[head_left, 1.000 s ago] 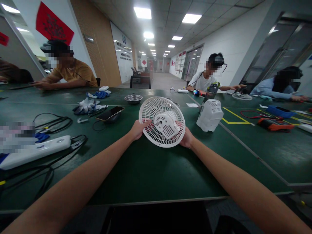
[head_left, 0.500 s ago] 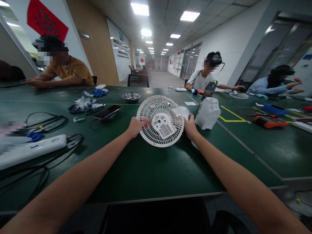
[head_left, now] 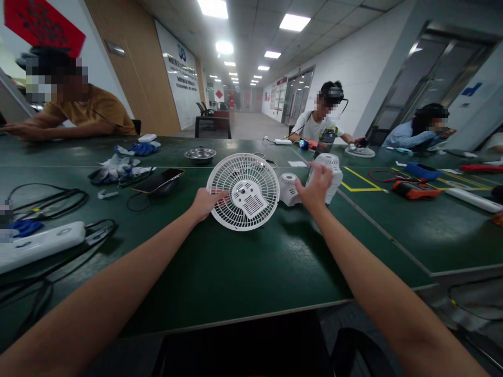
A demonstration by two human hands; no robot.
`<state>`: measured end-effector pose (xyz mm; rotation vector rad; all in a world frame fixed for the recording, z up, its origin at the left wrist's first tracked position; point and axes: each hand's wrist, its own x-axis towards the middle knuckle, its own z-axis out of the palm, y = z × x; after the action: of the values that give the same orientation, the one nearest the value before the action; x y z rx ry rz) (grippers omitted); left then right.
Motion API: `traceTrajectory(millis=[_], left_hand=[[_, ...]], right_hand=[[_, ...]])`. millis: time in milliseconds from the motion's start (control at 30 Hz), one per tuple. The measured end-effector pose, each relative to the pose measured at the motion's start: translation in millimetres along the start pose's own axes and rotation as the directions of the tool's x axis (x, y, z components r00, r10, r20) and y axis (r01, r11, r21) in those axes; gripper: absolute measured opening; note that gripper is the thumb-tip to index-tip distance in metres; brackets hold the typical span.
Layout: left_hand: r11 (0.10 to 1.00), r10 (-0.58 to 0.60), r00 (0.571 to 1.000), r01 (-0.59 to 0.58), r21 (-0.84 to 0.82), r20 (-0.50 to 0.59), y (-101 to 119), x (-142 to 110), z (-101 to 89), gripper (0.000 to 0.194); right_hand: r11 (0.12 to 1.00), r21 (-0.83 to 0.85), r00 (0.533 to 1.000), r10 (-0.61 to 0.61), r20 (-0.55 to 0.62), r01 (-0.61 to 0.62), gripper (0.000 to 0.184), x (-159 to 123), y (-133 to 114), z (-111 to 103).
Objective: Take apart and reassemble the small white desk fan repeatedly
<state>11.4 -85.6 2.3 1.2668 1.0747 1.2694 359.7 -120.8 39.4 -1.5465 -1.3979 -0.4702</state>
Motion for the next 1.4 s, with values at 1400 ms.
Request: traceTrajectory(millis=[1400], left_hand=[[0.999, 0.02, 0.999, -0.018, -0.043, 0.041, -9.9, 9.7, -5.7, 0.018]], right_hand=[[0.908, 0.117, 0.908, 0.412, -0.076, -0.402, 0.083, 21.3, 53.4, -4.9]])
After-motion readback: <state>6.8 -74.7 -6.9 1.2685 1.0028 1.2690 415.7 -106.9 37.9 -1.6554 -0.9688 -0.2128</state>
